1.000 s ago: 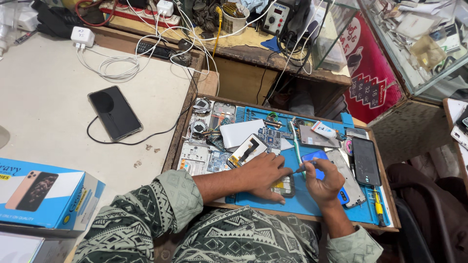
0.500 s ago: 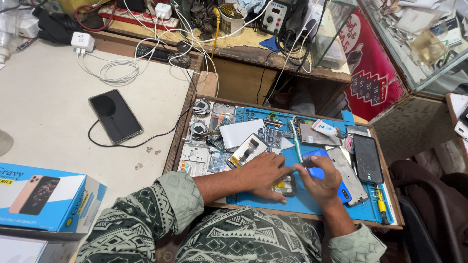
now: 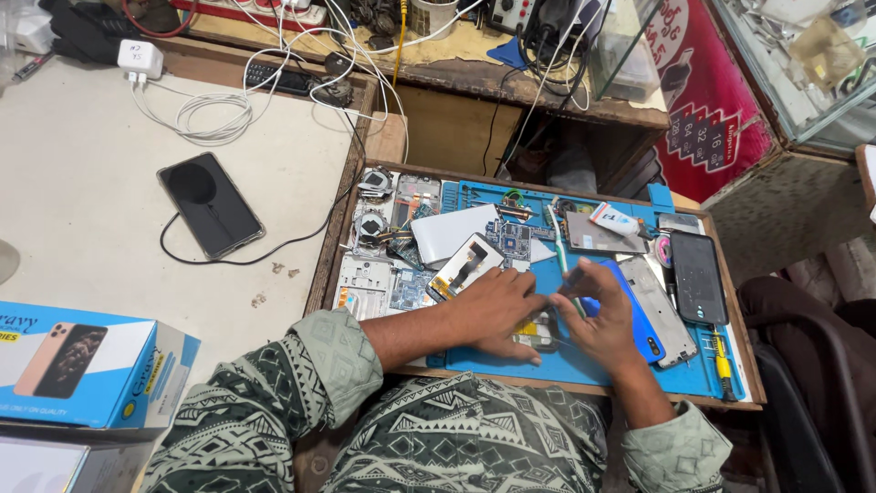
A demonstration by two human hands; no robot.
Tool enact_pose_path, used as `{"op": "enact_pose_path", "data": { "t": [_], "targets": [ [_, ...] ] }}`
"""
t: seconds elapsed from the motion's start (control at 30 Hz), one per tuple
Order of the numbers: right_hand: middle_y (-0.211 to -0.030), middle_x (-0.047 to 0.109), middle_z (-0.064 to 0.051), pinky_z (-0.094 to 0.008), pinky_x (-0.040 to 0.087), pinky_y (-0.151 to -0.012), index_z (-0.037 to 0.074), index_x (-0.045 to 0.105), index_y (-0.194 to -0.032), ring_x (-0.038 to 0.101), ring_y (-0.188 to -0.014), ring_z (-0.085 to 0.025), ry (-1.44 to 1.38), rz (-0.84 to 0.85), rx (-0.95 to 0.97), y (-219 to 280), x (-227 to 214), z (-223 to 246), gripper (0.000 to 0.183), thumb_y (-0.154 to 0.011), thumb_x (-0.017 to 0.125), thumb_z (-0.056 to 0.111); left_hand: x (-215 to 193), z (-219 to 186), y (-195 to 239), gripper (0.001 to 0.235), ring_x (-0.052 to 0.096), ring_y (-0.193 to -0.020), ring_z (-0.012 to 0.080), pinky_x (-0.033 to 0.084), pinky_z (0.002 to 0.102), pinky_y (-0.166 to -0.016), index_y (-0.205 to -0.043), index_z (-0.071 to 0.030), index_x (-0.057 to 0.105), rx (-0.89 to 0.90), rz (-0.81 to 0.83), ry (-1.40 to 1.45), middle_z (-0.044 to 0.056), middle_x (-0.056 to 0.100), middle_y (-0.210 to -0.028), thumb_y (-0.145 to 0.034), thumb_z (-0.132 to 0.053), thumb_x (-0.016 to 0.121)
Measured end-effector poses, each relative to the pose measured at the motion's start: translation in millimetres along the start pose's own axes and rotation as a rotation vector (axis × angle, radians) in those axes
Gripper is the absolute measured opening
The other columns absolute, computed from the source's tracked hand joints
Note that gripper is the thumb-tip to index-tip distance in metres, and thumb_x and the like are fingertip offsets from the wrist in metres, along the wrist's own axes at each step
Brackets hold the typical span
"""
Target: The person uses a blue-handled screwdriver to remove screws from a disassembled mobile phone on a blue mat. They then lift the phone's back cover and manipulate internal components with their fingers.
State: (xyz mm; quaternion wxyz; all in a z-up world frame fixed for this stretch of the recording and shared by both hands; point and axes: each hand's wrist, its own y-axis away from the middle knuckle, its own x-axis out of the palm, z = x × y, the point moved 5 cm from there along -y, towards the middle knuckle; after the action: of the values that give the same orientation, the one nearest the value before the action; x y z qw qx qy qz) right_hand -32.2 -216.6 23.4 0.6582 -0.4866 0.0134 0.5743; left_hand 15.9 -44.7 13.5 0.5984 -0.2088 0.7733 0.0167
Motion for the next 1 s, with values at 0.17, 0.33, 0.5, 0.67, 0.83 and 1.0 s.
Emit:
{"op": "enact_pose_path", "data": {
  "t": [0.17,0.33,0.5,0.67,0.83,1.0],
  "targets": [
    [-0.114,0.073,-0.013,-0.033,0.062,-0.086,0.012,0.042,-0.148,0.076,-0.099,-0.020,-0.134,0.066,0.038,5,3,-4,0.060,-0.096,0.068,-0.002,-5,6,0,0.094,0.054,-0.109,0.0328,0.044,0.046,-0.093,-0.135,-0.006,0.061,0.002,0.076,0.037,0.016,0.055,-0.117,-0.070,-0.074,0.074],
    [-0.120,0.071,-0.015,-0.034,0.062,-0.090,0.011,0.040,-0.149,0.075,-0.104,-0.021,-0.188,0.114,0.024,3,3,-1,0.062,-0.095,0.067,-0.004,-7,7,1,0.095,0.055,-0.112,0.0330,0.044,0.048,-0.096,-0.135,-0.007,0.061,0.007,0.092,0.039,0.016,0.055,-0.119,-0.069,-0.073,0.076],
    [-0.105,0.070,-0.011,-0.032,0.062,-0.081,0.016,0.046,-0.142,0.074,-0.092,-0.018,-0.052,-0.037,-0.001,3,-1,2,0.059,-0.094,0.076,0.000,-4,6,-2,0.093,0.056,-0.110,0.0342,0.046,0.047,-0.094,-0.132,-0.004,0.063,-0.013,0.103,0.026,0.017,0.056,-0.116,-0.069,-0.072,0.077],
    [-0.115,0.072,-0.016,-0.033,0.062,-0.085,0.011,0.038,-0.151,0.076,-0.098,-0.021,-0.058,0.032,0.003,2,1,6,0.062,-0.097,0.066,-0.003,-2,5,-1,0.086,0.057,-0.107,0.0339,0.047,0.046,-0.093,-0.124,-0.002,0.067,-0.009,0.006,0.083,0.017,0.057,-0.113,-0.070,-0.068,0.078],
    [-0.117,0.070,-0.017,-0.035,0.062,-0.085,0.010,0.038,-0.152,0.075,-0.099,-0.023,-0.083,0.047,-0.031,0,-1,10,0.062,-0.097,0.063,-0.004,-1,4,0,0.084,0.057,-0.105,0.0333,0.047,0.046,-0.091,-0.125,-0.003,0.067,0.005,-0.055,0.133,0.016,0.058,-0.111,-0.070,-0.066,0.078],
    [-0.116,0.072,-0.016,-0.033,0.063,-0.081,0.011,0.041,-0.150,0.076,-0.099,-0.022,-0.052,0.049,-0.014,2,-4,6,0.057,-0.099,0.061,-0.004,-3,6,1,0.083,0.057,-0.108,0.0327,0.047,0.045,-0.093,-0.125,-0.004,0.068,-0.027,-0.120,0.169,0.016,0.058,-0.112,-0.070,-0.066,0.078]
  ]
}}
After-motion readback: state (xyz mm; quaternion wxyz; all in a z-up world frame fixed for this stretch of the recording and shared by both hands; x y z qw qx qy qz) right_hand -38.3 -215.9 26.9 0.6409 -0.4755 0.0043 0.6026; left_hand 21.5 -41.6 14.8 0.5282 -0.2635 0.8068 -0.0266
